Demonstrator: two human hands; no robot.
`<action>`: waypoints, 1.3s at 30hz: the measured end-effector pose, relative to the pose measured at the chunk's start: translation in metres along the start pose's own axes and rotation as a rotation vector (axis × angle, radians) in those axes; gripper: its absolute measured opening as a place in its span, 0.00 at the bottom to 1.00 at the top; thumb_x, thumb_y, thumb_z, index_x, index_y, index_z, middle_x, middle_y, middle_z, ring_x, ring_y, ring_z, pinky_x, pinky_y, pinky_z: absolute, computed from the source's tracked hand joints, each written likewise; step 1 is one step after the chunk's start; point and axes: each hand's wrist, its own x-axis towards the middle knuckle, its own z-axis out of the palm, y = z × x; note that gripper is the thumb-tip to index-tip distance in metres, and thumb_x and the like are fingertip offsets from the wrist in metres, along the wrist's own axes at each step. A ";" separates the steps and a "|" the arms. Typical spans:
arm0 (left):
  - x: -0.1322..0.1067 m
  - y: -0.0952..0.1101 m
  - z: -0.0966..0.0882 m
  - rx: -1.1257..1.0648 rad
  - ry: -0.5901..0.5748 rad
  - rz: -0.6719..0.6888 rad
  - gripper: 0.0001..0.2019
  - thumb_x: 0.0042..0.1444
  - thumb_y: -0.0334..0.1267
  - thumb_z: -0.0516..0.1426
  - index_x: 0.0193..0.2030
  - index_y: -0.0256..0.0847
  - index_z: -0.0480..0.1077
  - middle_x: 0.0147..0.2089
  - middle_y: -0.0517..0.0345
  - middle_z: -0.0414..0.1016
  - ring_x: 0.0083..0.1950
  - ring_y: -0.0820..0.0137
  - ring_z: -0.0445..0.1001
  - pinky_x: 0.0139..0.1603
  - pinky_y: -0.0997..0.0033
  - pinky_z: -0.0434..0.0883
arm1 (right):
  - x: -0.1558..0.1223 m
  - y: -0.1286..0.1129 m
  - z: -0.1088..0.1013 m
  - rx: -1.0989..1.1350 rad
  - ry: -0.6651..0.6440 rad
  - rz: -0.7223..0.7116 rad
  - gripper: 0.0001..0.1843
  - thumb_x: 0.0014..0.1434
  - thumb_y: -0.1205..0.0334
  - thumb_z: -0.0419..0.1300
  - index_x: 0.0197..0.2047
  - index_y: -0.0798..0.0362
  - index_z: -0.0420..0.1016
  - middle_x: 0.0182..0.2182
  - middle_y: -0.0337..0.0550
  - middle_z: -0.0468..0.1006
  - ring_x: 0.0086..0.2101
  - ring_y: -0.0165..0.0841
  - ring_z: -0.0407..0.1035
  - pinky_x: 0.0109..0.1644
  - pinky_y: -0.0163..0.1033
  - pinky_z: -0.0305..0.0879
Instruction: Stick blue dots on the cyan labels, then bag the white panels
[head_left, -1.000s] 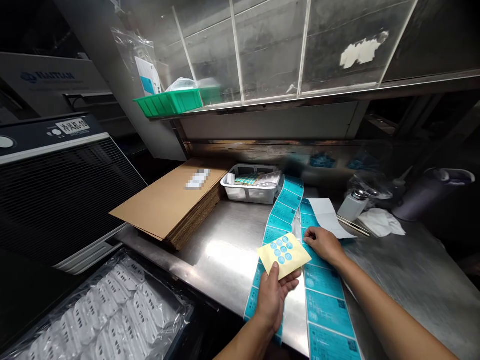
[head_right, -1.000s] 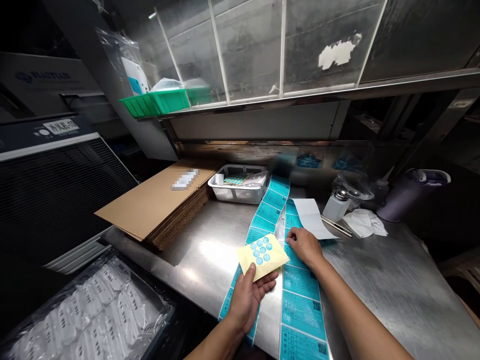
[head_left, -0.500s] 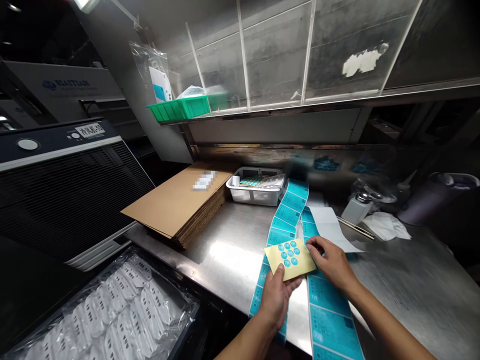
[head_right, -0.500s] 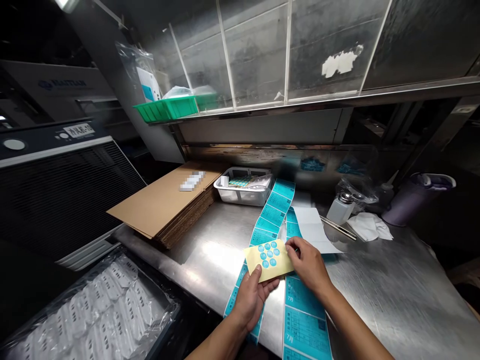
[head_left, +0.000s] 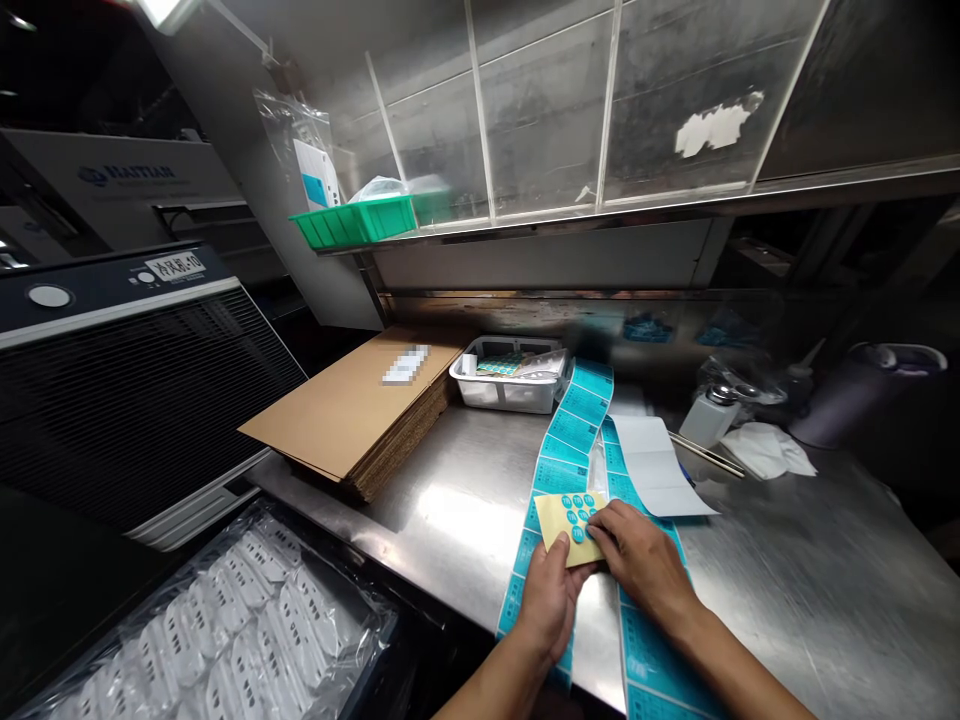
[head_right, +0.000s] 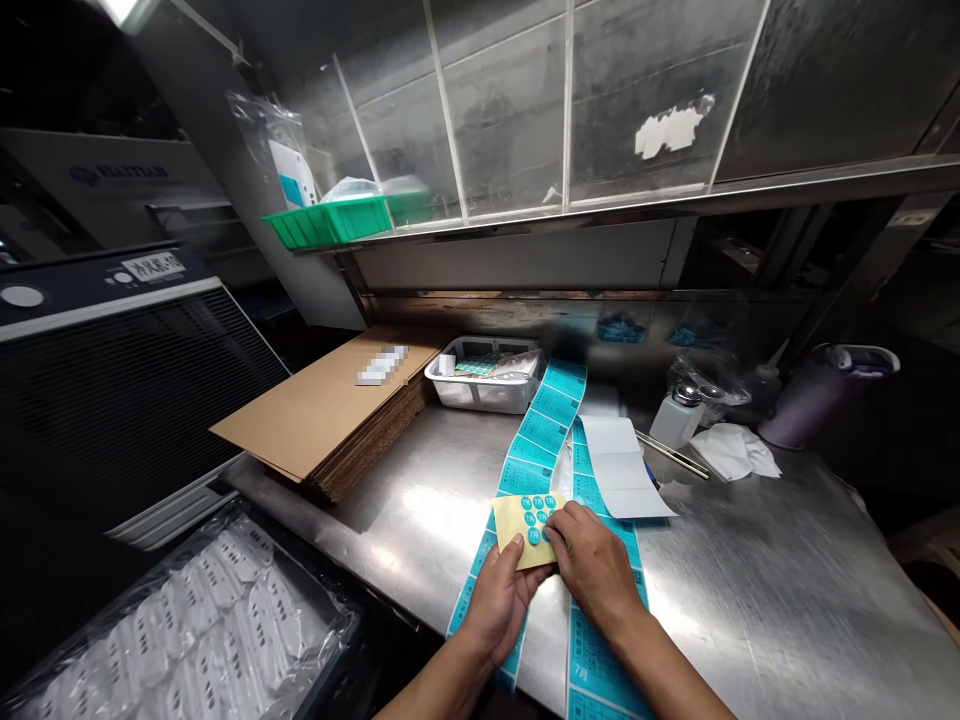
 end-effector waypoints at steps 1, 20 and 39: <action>0.000 0.000 0.000 0.003 0.002 -0.004 0.17 0.63 0.41 0.53 0.52 0.31 0.69 0.55 0.40 0.74 0.58 0.55 0.71 0.60 0.53 0.67 | 0.000 0.000 0.001 -0.003 0.002 -0.002 0.10 0.65 0.59 0.50 0.35 0.49 0.70 0.36 0.42 0.72 0.38 0.37 0.67 0.41 0.41 0.59; 0.001 -0.001 -0.004 -0.006 0.023 -0.014 0.21 0.59 0.44 0.58 0.54 0.33 0.68 0.54 0.40 0.74 0.55 0.55 0.73 0.60 0.51 0.66 | 0.000 0.001 -0.002 0.166 -0.029 0.054 0.07 0.62 0.59 0.53 0.33 0.49 0.69 0.34 0.39 0.73 0.35 0.34 0.67 0.39 0.39 0.60; 0.000 0.003 0.003 -0.038 0.147 -0.042 0.23 0.60 0.46 0.56 0.57 0.34 0.61 0.55 0.37 0.74 0.54 0.54 0.75 0.59 0.50 0.67 | 0.096 0.100 -0.016 -0.049 -0.132 0.376 0.14 0.64 0.52 0.57 0.39 0.56 0.73 0.34 0.40 0.75 0.34 0.30 0.70 0.41 0.40 0.69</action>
